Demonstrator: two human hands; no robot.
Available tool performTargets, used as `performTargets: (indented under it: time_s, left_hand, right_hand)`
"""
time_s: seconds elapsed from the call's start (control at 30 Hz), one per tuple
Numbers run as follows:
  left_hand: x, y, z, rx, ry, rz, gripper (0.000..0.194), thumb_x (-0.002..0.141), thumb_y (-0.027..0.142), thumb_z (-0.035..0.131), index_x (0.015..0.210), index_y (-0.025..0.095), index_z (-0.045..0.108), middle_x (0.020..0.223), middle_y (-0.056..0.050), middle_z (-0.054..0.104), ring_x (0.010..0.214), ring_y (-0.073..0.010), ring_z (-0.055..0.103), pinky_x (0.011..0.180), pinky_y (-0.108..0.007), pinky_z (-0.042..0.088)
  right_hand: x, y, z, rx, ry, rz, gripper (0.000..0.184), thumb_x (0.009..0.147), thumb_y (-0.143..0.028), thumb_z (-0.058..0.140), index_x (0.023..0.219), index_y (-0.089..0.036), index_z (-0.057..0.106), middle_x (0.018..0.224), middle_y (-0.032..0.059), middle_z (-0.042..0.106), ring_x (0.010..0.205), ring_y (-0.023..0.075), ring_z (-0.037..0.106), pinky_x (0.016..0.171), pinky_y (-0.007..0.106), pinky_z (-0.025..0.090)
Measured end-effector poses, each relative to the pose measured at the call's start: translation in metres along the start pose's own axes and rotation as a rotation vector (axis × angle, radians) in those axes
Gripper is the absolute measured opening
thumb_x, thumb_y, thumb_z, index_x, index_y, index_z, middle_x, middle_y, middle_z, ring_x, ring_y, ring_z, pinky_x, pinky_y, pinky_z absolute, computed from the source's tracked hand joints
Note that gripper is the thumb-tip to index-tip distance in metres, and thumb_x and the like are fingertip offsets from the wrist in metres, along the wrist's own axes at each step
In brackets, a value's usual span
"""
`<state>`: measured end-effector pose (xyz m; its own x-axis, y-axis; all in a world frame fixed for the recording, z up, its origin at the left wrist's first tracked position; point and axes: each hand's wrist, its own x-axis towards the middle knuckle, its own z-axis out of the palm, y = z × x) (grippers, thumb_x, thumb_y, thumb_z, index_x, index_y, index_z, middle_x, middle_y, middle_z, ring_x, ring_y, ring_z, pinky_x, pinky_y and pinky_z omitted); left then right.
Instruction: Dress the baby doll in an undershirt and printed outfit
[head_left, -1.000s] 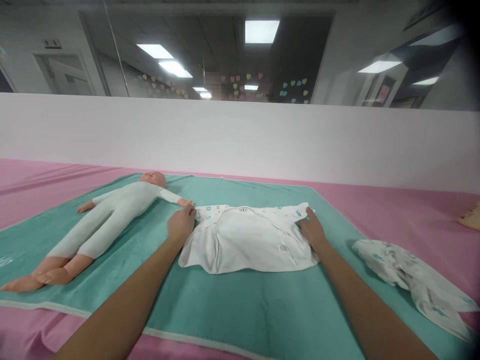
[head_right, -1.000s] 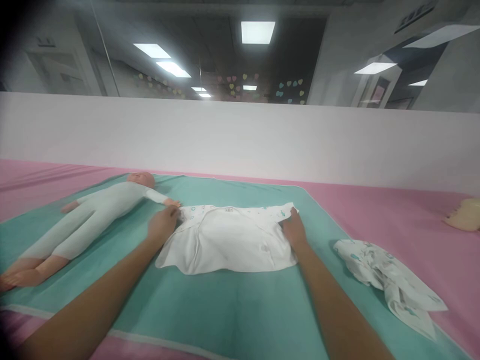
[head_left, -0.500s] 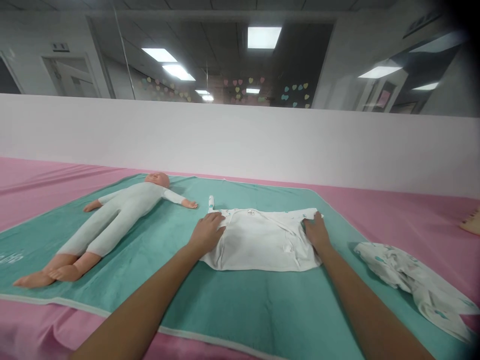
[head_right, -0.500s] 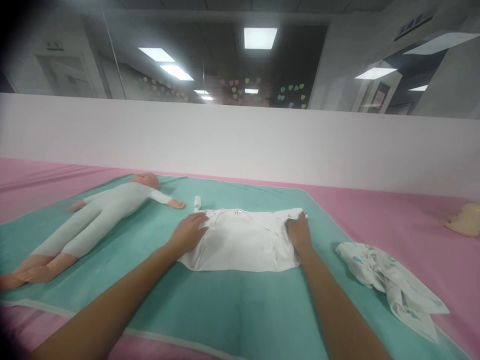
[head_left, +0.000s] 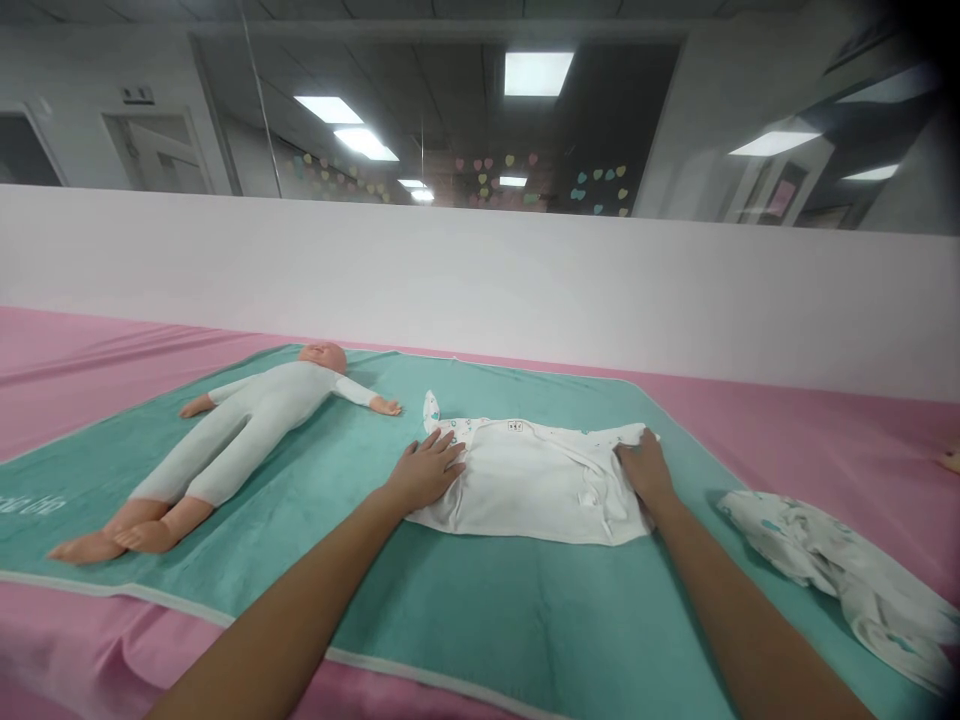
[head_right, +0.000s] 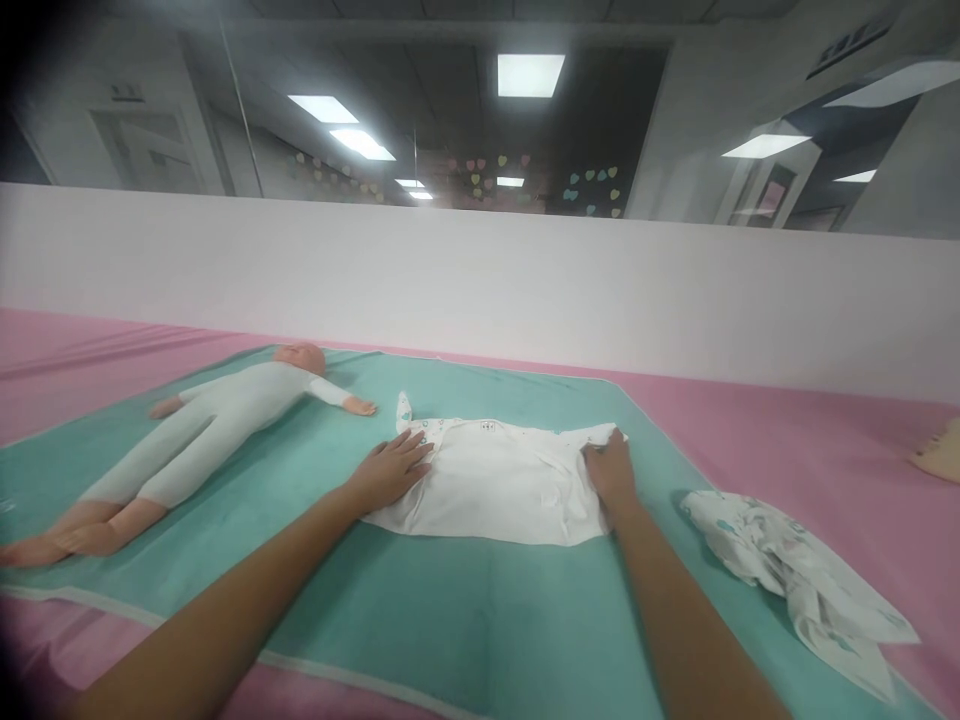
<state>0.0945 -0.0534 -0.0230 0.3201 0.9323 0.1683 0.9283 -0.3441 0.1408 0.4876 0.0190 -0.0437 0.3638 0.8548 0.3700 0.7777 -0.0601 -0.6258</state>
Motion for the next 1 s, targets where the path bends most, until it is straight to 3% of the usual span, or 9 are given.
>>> performTargets:
  time_s: [0.2, 0.67, 1.0]
  left_hand:
    - [0.0005, -0.0003, 0.0013, 0.011, 0.015, 0.006, 0.047, 0.09, 0.049, 0.022, 0.134, 0.035, 0.033, 0.147, 0.0, 0.023, 0.136, -0.024, 0.014, 0.105, -0.047, 0.025]
    - [0.0015, -0.0036, 0.0056, -0.011, 0.039, 0.022, 0.047, 0.091, 0.05, 0.021, 0.133, 0.035, 0.033, 0.147, -0.001, 0.022, 0.136, -0.0248, 0.014, 0.104, -0.049, 0.024]
    - [0.0033, -0.007, 0.006, -0.081, 0.117, 0.0, 0.043, 0.088, 0.046, 0.033, 0.128, 0.03, 0.042, 0.146, -0.002, 0.026, 0.135, -0.0252, 0.017, 0.103, -0.047, 0.026]
  right_hand:
    - [-0.0012, -0.0011, -0.0012, 0.008, -0.072, 0.068, 0.076, 0.075, -0.041, 0.045, 0.139, -0.008, 0.021, 0.139, 0.0209, 0.031, 0.126, 0.0331, 0.033, 0.102, 0.043, 0.03]
    - [0.0005, 0.0013, 0.0007, -0.032, -0.118, 0.05, 0.067, 0.075, -0.037, 0.044, 0.134, -0.01, 0.031, 0.135, 0.0189, 0.038, 0.121, 0.0319, 0.04, 0.1, 0.042, 0.032]
    - [0.0015, 0.0021, -0.0008, -0.023, -0.136, 0.055, 0.067, 0.075, -0.038, 0.045, 0.134, -0.009, 0.033, 0.137, 0.0184, 0.037, 0.123, 0.032, 0.037, 0.101, 0.042, 0.03]
